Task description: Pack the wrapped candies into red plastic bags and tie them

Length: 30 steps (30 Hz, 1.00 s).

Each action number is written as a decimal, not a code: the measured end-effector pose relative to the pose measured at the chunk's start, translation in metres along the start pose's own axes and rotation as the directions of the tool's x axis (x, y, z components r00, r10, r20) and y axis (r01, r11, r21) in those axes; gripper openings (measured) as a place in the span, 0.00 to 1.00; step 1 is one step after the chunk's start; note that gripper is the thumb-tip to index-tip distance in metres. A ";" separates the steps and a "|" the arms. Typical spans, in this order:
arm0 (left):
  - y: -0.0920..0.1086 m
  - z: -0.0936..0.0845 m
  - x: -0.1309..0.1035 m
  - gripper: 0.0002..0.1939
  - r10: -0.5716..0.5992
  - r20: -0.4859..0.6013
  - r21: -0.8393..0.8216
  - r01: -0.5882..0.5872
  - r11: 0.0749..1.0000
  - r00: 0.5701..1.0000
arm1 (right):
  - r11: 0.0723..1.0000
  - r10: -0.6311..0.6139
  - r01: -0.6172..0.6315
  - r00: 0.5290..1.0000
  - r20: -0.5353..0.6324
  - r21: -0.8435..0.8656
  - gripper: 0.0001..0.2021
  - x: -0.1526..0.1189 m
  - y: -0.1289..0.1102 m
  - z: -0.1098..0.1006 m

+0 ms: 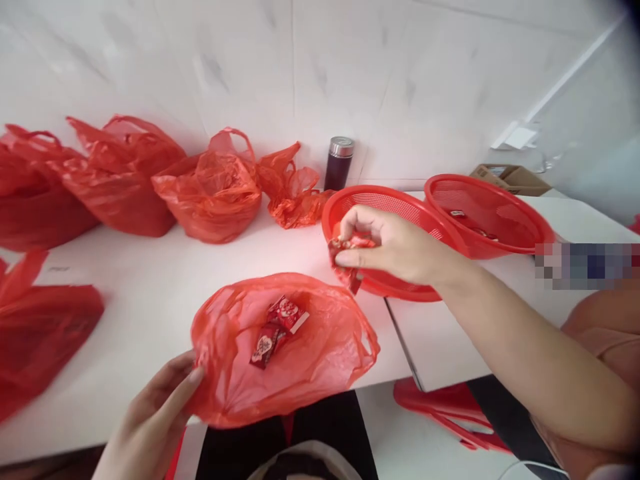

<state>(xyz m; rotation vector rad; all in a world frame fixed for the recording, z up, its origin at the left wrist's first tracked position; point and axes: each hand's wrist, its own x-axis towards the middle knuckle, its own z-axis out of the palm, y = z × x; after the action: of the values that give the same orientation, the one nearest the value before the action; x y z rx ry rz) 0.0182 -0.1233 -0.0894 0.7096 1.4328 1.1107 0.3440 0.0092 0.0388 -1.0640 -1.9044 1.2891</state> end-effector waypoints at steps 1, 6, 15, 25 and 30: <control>0.006 0.006 0.001 0.15 -0.002 -0.022 -0.082 0.000 0.997 1.000 | 0.999 -0.022 0.024 0.999 0.041 -0.041 0.11 -0.002 -0.008 0.020; 0.027 0.018 0.014 0.15 0.093 -0.062 -0.315 -0.108 0.943 0.994 | 0.939 -0.060 0.101 0.989 0.132 -0.327 0.09 0.017 0.006 0.112; 0.024 0.000 0.007 0.17 0.091 -0.052 -0.396 -0.104 0.912 0.994 | 0.887 -0.227 0.203 0.974 -0.009 -0.414 0.05 0.015 -0.010 0.103; 0.018 -0.012 -0.004 0.16 0.167 -0.035 -0.239 -0.170 0.956 0.985 | 0.661 -0.410 0.252 0.910 -0.058 -0.707 0.12 -0.011 0.018 0.108; 0.016 -0.023 -0.012 0.21 0.195 -0.034 -0.002 -0.195 0.981 0.980 | 0.579 -0.366 0.032 0.903 -0.225 -0.815 0.13 -0.060 0.019 0.087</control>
<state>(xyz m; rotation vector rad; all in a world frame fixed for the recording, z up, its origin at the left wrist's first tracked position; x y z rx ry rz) -0.0050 -0.1333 -0.0717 0.8451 1.4103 1.2818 0.3083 -0.0788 -0.0119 -1.3189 -2.2289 -0.0180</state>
